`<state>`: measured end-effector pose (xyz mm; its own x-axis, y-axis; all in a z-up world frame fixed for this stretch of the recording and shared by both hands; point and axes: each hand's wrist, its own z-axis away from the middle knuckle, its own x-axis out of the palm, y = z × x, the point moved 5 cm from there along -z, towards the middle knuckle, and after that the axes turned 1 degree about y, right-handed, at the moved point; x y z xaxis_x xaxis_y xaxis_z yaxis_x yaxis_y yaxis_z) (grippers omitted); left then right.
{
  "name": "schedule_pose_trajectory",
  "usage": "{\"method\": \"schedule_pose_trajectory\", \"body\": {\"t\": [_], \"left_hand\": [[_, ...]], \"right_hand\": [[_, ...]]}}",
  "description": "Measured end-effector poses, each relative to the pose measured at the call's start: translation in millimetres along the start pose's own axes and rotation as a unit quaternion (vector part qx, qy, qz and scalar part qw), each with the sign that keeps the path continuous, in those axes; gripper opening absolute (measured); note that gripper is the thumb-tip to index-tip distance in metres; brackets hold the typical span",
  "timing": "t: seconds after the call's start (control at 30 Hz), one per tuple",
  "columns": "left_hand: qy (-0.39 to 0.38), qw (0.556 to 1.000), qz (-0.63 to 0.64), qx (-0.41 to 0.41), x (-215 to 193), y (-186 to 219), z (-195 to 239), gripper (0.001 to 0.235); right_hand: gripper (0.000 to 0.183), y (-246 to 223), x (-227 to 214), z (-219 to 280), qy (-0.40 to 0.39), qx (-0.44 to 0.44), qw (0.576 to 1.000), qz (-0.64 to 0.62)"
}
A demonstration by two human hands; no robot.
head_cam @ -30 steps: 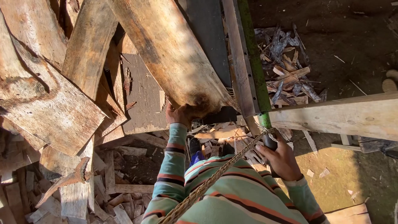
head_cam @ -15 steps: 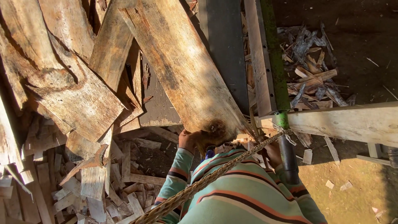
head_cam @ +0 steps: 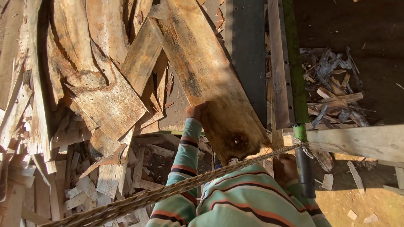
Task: Trim thin sheets of wood or bark using a manual guillotine-style cutter.
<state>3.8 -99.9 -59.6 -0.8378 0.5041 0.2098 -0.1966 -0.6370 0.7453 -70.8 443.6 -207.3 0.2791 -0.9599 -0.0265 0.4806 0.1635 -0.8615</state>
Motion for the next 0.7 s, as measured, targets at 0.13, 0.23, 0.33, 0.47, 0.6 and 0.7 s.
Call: {"method": "schedule_pose_trajectory", "body": {"t": [0.13,0.23,0.33,0.47,0.6,0.7], "left_hand": [[0.06,0.997,-0.006,0.037,5.6,3.5,63.8,0.03],[0.097,0.994,0.049,0.02,6.7,10.8,82.5,0.027],[0.073,0.991,0.11,-0.004,-9.5,3.4,70.7,0.023],[-0.043,0.989,0.088,-0.111,-18.1,-1.1,38.2,0.027],[0.002,0.99,0.114,-0.086,-13.2,3.4,28.1,0.029],[0.058,0.995,0.054,0.058,-7.9,28.0,50.5,0.022]], "right_hand": [[0.019,56.3,-8.0,5.7,0.029,0.065,0.997,-0.033],[0.017,31.4,12.4,23.1,0.028,0.075,0.967,-0.242],[0.018,-9.4,16.1,48.0,0.015,0.1,0.966,-0.239],[0.024,-38.4,7.8,61.2,-0.029,0.098,0.973,-0.207],[0.034,-50.7,2.1,39.2,-0.085,0.109,0.943,-0.304],[0.042,-6.1,-42.7,42.1,-0.118,0.12,0.911,-0.377]]}}
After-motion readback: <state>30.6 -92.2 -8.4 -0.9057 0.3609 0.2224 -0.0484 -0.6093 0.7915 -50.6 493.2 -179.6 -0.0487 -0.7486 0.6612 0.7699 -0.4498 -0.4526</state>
